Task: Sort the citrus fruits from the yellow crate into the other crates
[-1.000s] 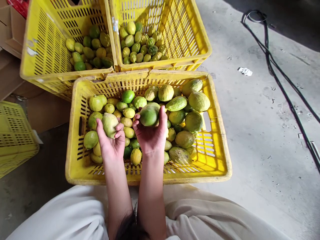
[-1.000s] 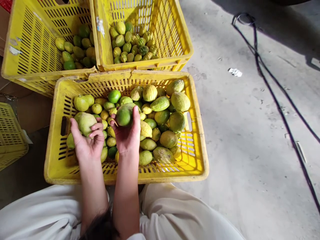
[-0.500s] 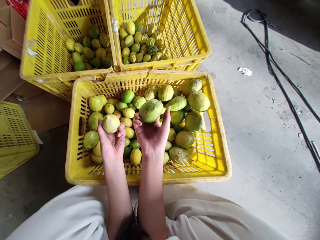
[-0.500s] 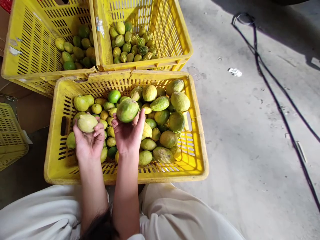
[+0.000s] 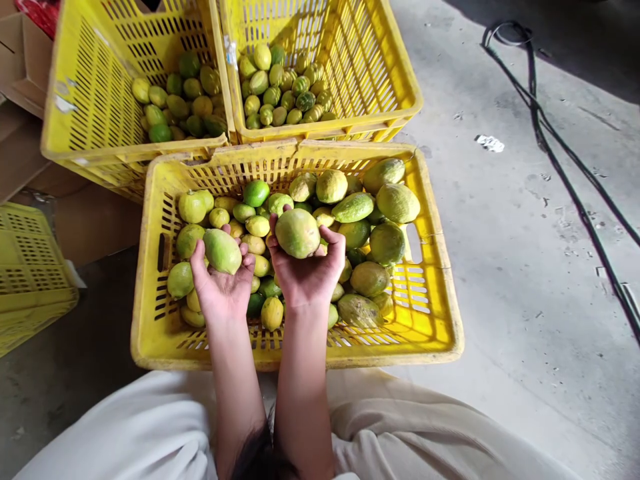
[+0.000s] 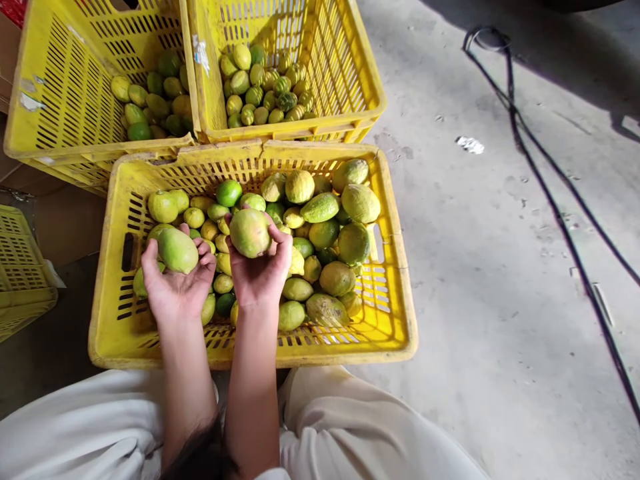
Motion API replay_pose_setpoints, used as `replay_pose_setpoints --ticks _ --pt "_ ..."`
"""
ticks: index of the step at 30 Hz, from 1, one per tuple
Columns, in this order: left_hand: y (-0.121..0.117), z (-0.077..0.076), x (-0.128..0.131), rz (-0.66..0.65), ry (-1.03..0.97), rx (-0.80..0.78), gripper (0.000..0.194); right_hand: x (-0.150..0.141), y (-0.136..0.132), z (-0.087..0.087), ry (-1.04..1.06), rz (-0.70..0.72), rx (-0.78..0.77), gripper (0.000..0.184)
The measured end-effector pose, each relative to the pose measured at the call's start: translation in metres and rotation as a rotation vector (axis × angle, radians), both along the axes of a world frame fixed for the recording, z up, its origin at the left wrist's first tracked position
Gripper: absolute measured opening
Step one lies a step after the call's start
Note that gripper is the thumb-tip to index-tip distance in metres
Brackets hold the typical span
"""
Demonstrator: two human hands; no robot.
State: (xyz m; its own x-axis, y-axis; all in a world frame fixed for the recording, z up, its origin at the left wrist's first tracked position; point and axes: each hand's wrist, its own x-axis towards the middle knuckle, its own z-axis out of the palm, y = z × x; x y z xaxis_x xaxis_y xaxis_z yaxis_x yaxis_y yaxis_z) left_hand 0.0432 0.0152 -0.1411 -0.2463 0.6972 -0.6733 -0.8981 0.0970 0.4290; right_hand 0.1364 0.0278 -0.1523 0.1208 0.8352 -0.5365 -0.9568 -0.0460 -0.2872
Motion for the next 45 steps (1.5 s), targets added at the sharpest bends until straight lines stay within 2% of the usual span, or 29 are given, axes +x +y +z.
replay_pose_setpoints --ticks 2,4,10,14,20,24,28,33,38,41,45 --pt "-0.001 0.002 0.002 -0.04 0.031 0.015 0.037 -0.001 -0.001 -0.001 -0.037 -0.01 -0.022 0.017" --pt "-0.001 0.003 0.003 -0.074 0.034 0.032 0.037 -0.003 -0.001 -0.001 -0.061 -0.02 -0.027 0.023" --pt "0.001 -0.001 0.002 -0.039 0.025 -0.008 0.026 -0.001 0.0 -0.001 -0.039 0.075 0.111 0.032" --pt "0.001 -0.002 0.002 -0.045 0.021 0.026 0.029 0.007 -0.002 0.0 -0.004 0.137 0.128 0.042" --pt "0.003 0.0 0.006 -0.013 0.08 -0.005 0.041 0.006 -0.002 0.006 -0.072 0.059 0.075 0.045" --pt "0.003 0.003 0.005 -0.071 0.03 0.005 0.046 0.005 0.0 0.004 -0.06 0.086 0.049 0.052" --pt "0.0 0.008 0.0 -0.099 -0.079 0.065 0.05 0.006 0.003 0.003 0.049 0.086 0.02 0.043" --pt "-0.003 0.009 -0.005 -0.182 -0.025 0.044 0.06 0.002 0.001 0.002 0.072 -0.002 -0.028 0.031" --pt "0.0 0.006 0.0 -0.107 -0.019 0.044 0.038 0.002 -0.002 0.006 0.039 0.021 0.013 0.025" --pt "-0.001 0.005 0.003 -0.096 0.027 0.078 0.032 0.002 -0.001 0.009 -0.009 0.037 -0.002 0.024" --pt "-0.001 0.003 0.003 -0.1 0.031 0.121 0.028 0.001 0.003 0.0 -0.078 0.075 -0.072 0.024"
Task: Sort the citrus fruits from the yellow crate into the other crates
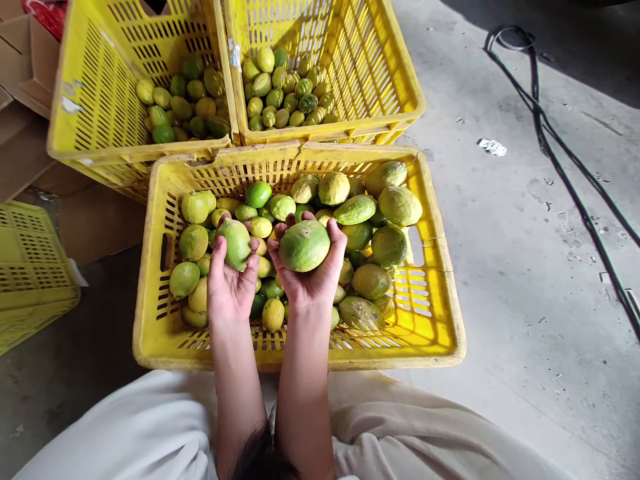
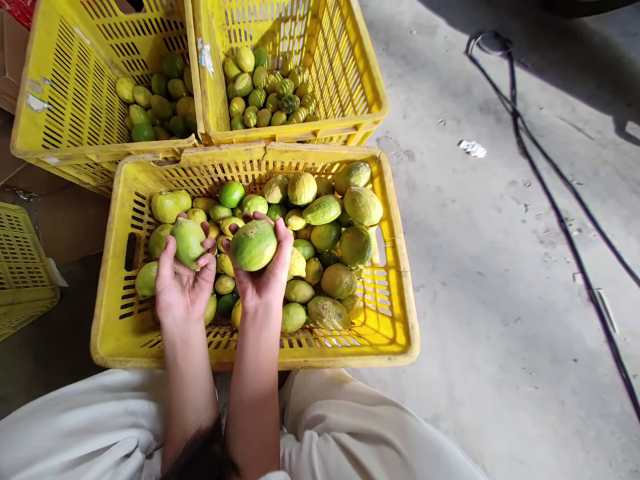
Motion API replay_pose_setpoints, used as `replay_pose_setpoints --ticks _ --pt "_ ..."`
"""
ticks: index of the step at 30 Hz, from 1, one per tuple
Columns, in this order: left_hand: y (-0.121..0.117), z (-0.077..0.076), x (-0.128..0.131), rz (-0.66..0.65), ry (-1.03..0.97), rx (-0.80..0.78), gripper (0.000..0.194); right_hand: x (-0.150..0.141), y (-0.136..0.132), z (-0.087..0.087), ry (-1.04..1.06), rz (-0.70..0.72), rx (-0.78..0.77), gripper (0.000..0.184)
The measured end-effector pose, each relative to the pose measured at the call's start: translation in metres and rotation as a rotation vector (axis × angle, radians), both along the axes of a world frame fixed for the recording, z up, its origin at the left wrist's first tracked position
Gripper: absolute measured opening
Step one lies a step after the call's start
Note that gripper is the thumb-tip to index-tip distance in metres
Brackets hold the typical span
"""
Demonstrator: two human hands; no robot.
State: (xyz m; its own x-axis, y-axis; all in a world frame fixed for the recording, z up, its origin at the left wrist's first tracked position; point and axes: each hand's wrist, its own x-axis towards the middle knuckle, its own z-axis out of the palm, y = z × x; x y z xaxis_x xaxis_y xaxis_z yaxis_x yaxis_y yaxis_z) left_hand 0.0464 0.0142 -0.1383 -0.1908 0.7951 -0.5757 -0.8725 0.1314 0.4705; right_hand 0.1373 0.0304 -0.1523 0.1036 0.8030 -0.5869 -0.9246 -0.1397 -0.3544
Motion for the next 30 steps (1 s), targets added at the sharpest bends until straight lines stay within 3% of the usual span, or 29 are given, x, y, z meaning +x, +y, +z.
replay_pose_setpoints --ticks 6,9,13,15,18,20,22,26,28,30 --pt "0.002 -0.011 -0.009 0.198 -0.154 -0.226 0.014 0.005 -0.001 -0.029 0.015 -0.094 -0.237 0.016" --pt "0.0 -0.02 -0.014 0.305 -0.219 -0.326 0.011 0.008 0.0 -0.02 0.073 -0.123 -0.355 0.011" --pt "0.0 -0.025 -0.019 0.377 -0.262 -0.412 0.011 -0.009 0.018 0.01 0.127 -0.036 -0.42 0.015" --pt "0.0 -0.025 -0.02 0.358 -0.291 -0.412 0.013 -0.026 0.038 0.024 0.104 0.097 -0.301 0.02" --pt "0.001 -0.026 -0.019 0.348 -0.305 -0.402 0.015 -0.056 0.076 0.042 0.166 0.277 0.128 0.036" --pt "0.0 -0.029 -0.019 0.37 -0.315 -0.416 0.014 -0.071 0.1 0.055 0.247 0.257 0.383 0.045" --pt "0.0 -0.033 -0.019 0.39 -0.339 -0.432 0.013 -0.079 0.114 0.069 0.324 0.2 0.525 0.049" --pt "0.0 -0.037 -0.018 0.406 -0.345 -0.43 0.012 -0.072 0.113 0.082 0.478 0.137 0.583 0.046" --pt "0.0 -0.036 -0.018 0.395 -0.332 -0.433 0.011 -0.063 0.109 0.071 0.504 0.114 0.565 0.039" --pt "0.0 -0.031 -0.019 0.38 -0.318 -0.446 0.011 -0.054 0.108 0.047 0.48 0.065 0.544 0.028"
